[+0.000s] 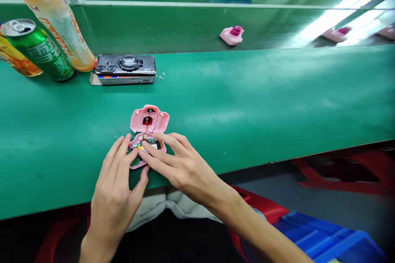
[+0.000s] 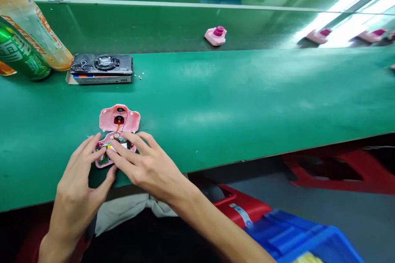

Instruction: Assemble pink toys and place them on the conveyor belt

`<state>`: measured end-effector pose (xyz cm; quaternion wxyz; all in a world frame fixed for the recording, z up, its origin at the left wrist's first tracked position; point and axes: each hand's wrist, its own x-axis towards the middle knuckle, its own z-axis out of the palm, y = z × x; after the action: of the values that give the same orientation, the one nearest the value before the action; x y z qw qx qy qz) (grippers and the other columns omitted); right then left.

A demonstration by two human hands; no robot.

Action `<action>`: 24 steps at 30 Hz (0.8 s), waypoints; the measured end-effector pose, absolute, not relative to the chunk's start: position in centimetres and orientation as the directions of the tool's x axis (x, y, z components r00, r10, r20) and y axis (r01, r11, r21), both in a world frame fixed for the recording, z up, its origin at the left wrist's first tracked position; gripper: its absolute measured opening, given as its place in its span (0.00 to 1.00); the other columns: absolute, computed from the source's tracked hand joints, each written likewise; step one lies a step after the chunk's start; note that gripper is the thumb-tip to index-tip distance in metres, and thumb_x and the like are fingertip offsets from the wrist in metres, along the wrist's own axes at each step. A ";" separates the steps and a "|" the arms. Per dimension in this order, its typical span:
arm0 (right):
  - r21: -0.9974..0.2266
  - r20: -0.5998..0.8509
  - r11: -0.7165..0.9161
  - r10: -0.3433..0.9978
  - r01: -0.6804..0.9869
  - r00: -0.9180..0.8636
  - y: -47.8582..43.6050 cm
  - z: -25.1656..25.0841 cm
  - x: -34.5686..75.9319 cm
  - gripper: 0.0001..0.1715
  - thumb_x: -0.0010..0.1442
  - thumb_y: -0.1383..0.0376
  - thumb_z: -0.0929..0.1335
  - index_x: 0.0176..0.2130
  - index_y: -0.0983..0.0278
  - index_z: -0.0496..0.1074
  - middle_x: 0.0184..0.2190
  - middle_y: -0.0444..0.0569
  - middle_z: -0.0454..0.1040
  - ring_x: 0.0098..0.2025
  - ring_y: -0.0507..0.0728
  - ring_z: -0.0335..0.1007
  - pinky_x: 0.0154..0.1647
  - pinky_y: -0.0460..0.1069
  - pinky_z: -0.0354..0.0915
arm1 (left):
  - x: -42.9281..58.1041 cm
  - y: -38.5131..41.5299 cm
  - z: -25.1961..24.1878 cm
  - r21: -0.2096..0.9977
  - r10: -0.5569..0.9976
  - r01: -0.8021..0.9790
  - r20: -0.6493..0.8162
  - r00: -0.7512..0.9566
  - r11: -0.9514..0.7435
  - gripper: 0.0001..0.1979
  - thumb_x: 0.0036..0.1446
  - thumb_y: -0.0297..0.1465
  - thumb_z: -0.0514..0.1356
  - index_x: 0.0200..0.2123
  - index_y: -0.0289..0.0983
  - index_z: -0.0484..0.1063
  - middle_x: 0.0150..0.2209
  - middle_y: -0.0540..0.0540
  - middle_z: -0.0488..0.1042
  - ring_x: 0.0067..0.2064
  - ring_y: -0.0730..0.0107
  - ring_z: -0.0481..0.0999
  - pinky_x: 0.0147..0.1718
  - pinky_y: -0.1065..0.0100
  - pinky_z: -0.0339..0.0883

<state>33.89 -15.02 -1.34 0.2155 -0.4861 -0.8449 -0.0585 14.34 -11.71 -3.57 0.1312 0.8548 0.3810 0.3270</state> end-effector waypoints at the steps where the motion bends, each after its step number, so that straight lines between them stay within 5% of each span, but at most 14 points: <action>1: -0.124 0.453 0.509 0.793 0.852 -0.408 -14.9 -1.7 33.8 0.17 0.72 0.72 0.65 0.57 0.66 0.75 0.58 0.51 0.77 0.62 0.62 0.66 0.58 0.58 0.68 | 14.2 -11.5 -3.6 0.481 0.737 0.559 0.445 0.509 -0.676 0.19 0.65 0.27 0.62 0.58 0.36 0.67 0.63 0.34 0.71 0.65 0.50 0.70 0.61 0.51 0.67; 8: -0.200 0.696 0.455 0.690 0.868 -0.201 -15.9 -2.1 34.1 0.07 0.67 0.70 0.71 0.39 0.61 0.80 0.35 0.43 0.84 0.34 0.55 0.69 0.38 0.52 0.69 | 14.4 -11.2 -3.3 0.511 0.752 0.552 0.431 0.499 -0.659 0.12 0.67 0.28 0.60 0.54 0.38 0.71 0.60 0.37 0.73 0.61 0.56 0.74 0.60 0.57 0.70; 11: -0.313 0.695 0.335 0.719 0.889 -0.026 -13.0 0.5 35.9 0.19 0.73 0.61 0.67 0.31 0.62 0.79 0.26 0.44 0.80 0.27 0.52 0.69 0.37 0.50 0.69 | 14.4 -11.3 -3.3 0.526 0.768 0.560 0.428 0.476 -0.640 0.11 0.67 0.29 0.60 0.52 0.40 0.72 0.60 0.39 0.74 0.61 0.55 0.74 0.60 0.55 0.71; 13: -0.397 0.442 0.101 0.892 0.912 0.094 -8.7 2.8 36.9 0.32 0.77 0.56 0.59 0.29 0.66 0.78 0.25 0.47 0.78 0.29 0.51 0.73 0.38 0.48 0.71 | 14.3 -11.3 -3.3 0.538 0.777 0.561 0.414 0.474 -0.629 0.09 0.67 0.30 0.60 0.50 0.40 0.72 0.61 0.39 0.74 0.62 0.55 0.74 0.60 0.55 0.71; 14: -0.399 0.173 0.029 0.984 0.916 0.044 -6.1 3.8 37.3 0.37 0.77 0.52 0.56 0.29 0.67 0.77 0.24 0.47 0.76 0.30 0.52 0.75 0.37 0.48 0.71 | 14.2 -11.3 -3.3 0.544 0.779 0.559 0.404 0.480 -0.626 0.09 0.67 0.31 0.60 0.50 0.40 0.72 0.61 0.39 0.73 0.62 0.54 0.74 0.61 0.54 0.70; 15: -0.387 -0.136 -0.009 0.990 0.922 -0.047 -3.7 4.7 37.5 0.40 0.76 0.48 0.55 0.29 0.69 0.77 0.24 0.48 0.76 0.31 0.52 0.76 0.37 0.47 0.73 | 14.2 -11.2 -3.3 0.546 0.779 0.557 0.394 0.488 -0.625 0.09 0.67 0.32 0.60 0.50 0.40 0.72 0.62 0.39 0.72 0.63 0.54 0.73 0.61 0.53 0.69; 18: -0.282 -0.494 -0.024 0.860 0.959 -0.124 1.9 6.5 36.7 0.46 0.71 0.42 0.54 0.23 0.75 0.72 0.29 0.47 0.76 0.32 0.48 0.79 0.35 0.42 0.71 | 14.2 -11.0 -3.4 0.532 0.780 0.572 0.376 0.501 -0.624 0.10 0.68 0.34 0.59 0.50 0.40 0.71 0.64 0.37 0.71 0.67 0.51 0.68 0.64 0.48 0.64; 24: -0.129 -0.607 -0.076 0.795 0.989 -0.018 3.1 7.0 32.1 0.52 0.63 0.48 0.39 0.16 0.78 0.64 0.26 0.41 0.73 0.36 0.46 0.80 0.33 0.37 0.62 | 14.2 -10.8 -3.6 0.503 0.775 0.590 0.382 0.504 -0.632 0.10 0.67 0.36 0.60 0.49 0.39 0.72 0.59 0.36 0.73 0.63 0.49 0.71 0.62 0.46 0.65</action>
<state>32.07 3.13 6.97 -0.1743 -0.6787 -0.6569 0.2784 14.22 -10.78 -3.62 0.1557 0.8532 0.3999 0.2966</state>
